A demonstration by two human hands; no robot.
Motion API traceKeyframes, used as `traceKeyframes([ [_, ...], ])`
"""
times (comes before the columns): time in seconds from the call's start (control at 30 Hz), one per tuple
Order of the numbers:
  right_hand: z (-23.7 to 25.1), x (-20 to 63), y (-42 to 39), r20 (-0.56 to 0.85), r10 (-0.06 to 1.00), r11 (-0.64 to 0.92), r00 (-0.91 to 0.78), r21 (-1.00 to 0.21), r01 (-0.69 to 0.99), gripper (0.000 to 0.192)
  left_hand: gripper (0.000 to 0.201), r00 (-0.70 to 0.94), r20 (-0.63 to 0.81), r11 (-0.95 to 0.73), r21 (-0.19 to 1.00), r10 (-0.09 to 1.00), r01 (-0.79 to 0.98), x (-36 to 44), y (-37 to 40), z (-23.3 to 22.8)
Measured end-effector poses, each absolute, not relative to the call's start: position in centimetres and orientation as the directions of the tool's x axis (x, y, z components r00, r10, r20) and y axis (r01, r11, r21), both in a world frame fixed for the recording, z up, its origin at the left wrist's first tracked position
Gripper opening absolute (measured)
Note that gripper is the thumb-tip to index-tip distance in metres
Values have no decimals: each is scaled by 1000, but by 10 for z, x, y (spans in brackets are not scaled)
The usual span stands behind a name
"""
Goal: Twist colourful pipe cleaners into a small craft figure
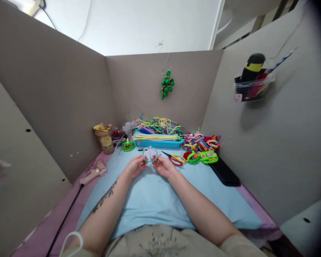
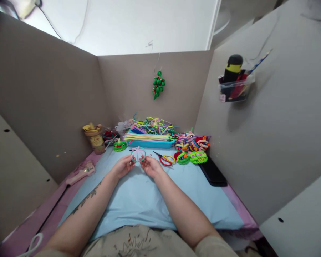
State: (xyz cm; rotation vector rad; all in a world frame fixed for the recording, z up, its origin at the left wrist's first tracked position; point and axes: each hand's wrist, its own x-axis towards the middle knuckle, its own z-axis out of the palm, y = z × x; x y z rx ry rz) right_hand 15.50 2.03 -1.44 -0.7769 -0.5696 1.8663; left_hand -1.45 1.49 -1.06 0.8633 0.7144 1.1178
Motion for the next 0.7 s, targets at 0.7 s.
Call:
traceKeyframes([
  [0.7,-11,190,38,-121,960,39,251,-835,-549,9,47,273,467,-530,609,841,590,-21,17,-5],
])
